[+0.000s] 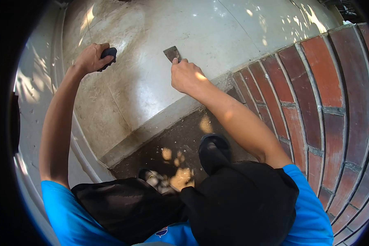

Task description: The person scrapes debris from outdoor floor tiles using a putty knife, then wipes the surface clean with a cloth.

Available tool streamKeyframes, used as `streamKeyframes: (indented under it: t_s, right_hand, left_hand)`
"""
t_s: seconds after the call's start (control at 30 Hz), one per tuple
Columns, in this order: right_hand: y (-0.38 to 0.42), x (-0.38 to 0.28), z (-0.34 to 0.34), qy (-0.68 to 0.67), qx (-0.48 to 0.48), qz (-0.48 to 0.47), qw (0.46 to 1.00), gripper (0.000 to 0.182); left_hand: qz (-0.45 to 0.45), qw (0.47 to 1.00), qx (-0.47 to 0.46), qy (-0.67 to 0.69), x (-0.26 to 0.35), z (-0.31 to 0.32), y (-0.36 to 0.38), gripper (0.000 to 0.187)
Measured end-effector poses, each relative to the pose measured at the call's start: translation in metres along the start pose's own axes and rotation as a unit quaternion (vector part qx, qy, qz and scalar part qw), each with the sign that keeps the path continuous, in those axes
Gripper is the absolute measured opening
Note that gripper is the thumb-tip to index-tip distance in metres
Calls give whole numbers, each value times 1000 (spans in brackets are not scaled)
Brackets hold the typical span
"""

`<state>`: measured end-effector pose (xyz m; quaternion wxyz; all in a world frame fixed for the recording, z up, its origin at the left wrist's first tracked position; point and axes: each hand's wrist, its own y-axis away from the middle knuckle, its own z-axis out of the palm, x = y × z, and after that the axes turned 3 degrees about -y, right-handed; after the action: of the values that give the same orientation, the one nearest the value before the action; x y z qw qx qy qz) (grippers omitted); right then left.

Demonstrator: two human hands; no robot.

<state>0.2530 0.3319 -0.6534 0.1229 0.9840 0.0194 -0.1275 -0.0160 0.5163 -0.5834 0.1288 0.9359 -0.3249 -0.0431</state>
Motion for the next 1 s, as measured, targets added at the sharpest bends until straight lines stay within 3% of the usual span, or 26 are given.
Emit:
streamKeyframes:
  t_s: [0.1, 0.2, 0.3, 0.37, 0.43, 0.53, 0.63, 0.73, 0.87, 1.0]
  right_hand:
    - [66, -9, 9, -30, -22, -26, 999, 55]
    - [100, -21, 11, -17, -72, 28, 997, 49]
    - [59, -7, 4, -43, 5, -28, 999, 46]
    - [-1, -3, -6, -27, -27, 42, 998, 40]
    - [-30, 5, -21, -46, -32, 41, 998, 36]
    - [-7, 0, -16, -25, -14, 30, 999, 42]
    - [55, -16, -2, 23, -77, 7, 997, 55]
    - [58, -13, -5, 7, -42, 19, 999, 56]
    - [-50, 22, -24, -29, -16, 111, 993, 35]
    - [-117, 40, -61, -36, -33, 140, 989, 27]
  left_hand:
    - [-12, 1000, 5, -3, -11, -3, 12, 40]
    - [-29, 1000, 0, -11, -24, 0, 21, 40]
    - [-21, 1000, -1, -18, -25, 4, 16, 39]
    - [-14, 1000, 16, -19, -14, -1, 16, 39]
    - [-8, 1000, 8, -14, -7, -8, 14, 39]
    - [-7, 1000, 0, -20, -12, -8, 17, 39]
    - [-29, 999, 7, -18, -31, 0, 25, 39]
    - [-50, 999, 2, -16, -44, 7, 28, 39]
    - [-37, 999, 11, -8, -36, 13, 17, 35]
    - [-12, 1000, 14, -11, -30, 17, 7, 36]
